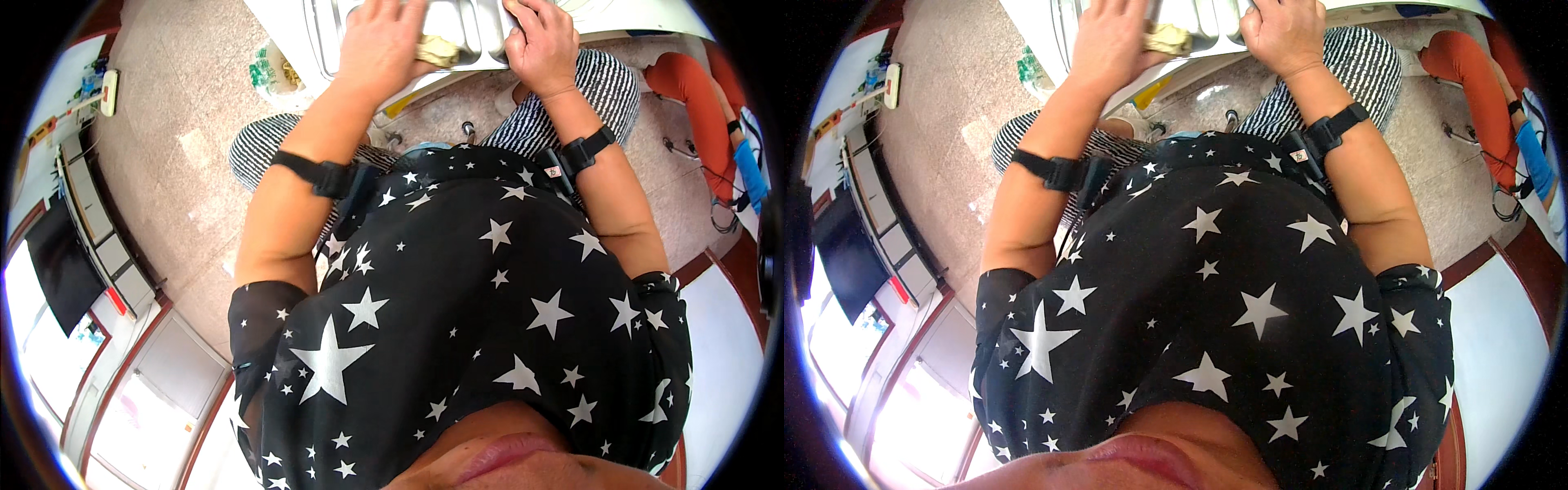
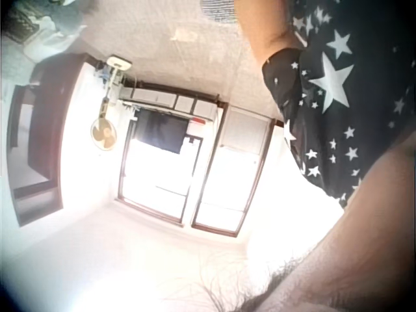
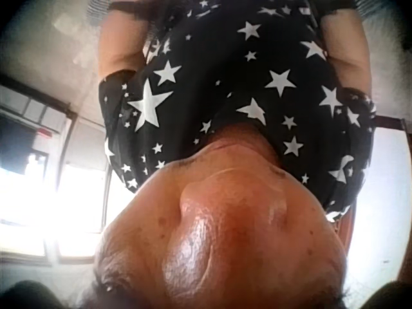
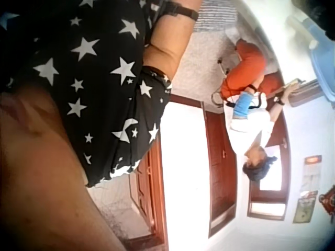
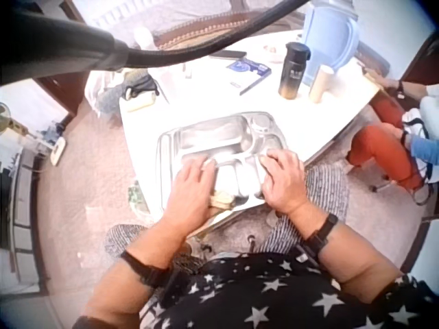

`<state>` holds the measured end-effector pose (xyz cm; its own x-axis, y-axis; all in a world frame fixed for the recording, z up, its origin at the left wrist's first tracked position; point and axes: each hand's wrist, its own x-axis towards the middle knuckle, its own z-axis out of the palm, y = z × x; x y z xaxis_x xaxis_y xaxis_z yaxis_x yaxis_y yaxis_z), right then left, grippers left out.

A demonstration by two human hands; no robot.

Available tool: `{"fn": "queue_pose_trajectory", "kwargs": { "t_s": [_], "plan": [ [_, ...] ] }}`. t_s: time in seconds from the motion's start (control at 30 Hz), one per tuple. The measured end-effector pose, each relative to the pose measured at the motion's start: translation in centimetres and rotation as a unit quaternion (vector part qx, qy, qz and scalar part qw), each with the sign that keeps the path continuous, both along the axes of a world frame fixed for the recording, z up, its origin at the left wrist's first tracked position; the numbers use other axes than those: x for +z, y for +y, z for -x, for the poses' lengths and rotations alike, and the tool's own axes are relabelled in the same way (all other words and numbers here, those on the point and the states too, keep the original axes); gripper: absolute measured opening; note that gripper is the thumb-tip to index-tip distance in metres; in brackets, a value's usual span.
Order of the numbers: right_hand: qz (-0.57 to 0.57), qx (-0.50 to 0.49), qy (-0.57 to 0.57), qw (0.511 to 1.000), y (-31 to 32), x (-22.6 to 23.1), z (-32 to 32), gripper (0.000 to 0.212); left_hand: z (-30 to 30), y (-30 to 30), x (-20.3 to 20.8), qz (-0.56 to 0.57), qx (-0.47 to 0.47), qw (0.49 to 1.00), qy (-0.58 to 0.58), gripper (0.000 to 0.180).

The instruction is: The person wipes a metal divided tray with a cloth by hand, cleaning the inner compartments and the outer edges.

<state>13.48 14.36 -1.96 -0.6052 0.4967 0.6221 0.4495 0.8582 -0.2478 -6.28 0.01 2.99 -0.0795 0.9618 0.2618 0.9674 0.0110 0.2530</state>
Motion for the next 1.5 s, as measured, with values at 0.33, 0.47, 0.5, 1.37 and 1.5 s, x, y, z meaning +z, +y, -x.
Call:
{"fn": "queue_pose_trajectory", "kwargs": {
  "t_s": [0.33,0.47,0.5,1.37,1.5],
  "plan": [
    [-0.005,-0.028,-0.004,1.0,0.7,-0.3,-0.4,0.039,-0.3,0.7,-0.2,0.025,0.048,0.998,-0.023,0.1],
    [0.005,-0.035,-0.008,0.999,0.6,-0.4,-0.3,0.04,-1.2,1.7,-0.7,0.036,0.028,0.998,0.033,0.101],
    [0.004,-0.031,-0.005,0.999,0.6,-0.3,-0.3,0.04,-1.9,2.4,-1.1,0.032,0.025,0.998,0.044,0.101],
    [0.029,0.163,-0.127,0.978,-2.7,2.9,0.1,0.042,0.2,-0.4,-1.4,-0.206,0.035,0.973,-0.098,0.025],
    [0.136,0.091,-0.046,0.985,-0.7,7.4,-1.0,0.022,3.3,-4.7,-2.8,-0.222,0.091,0.967,-0.084,0.03]
  ]
}}
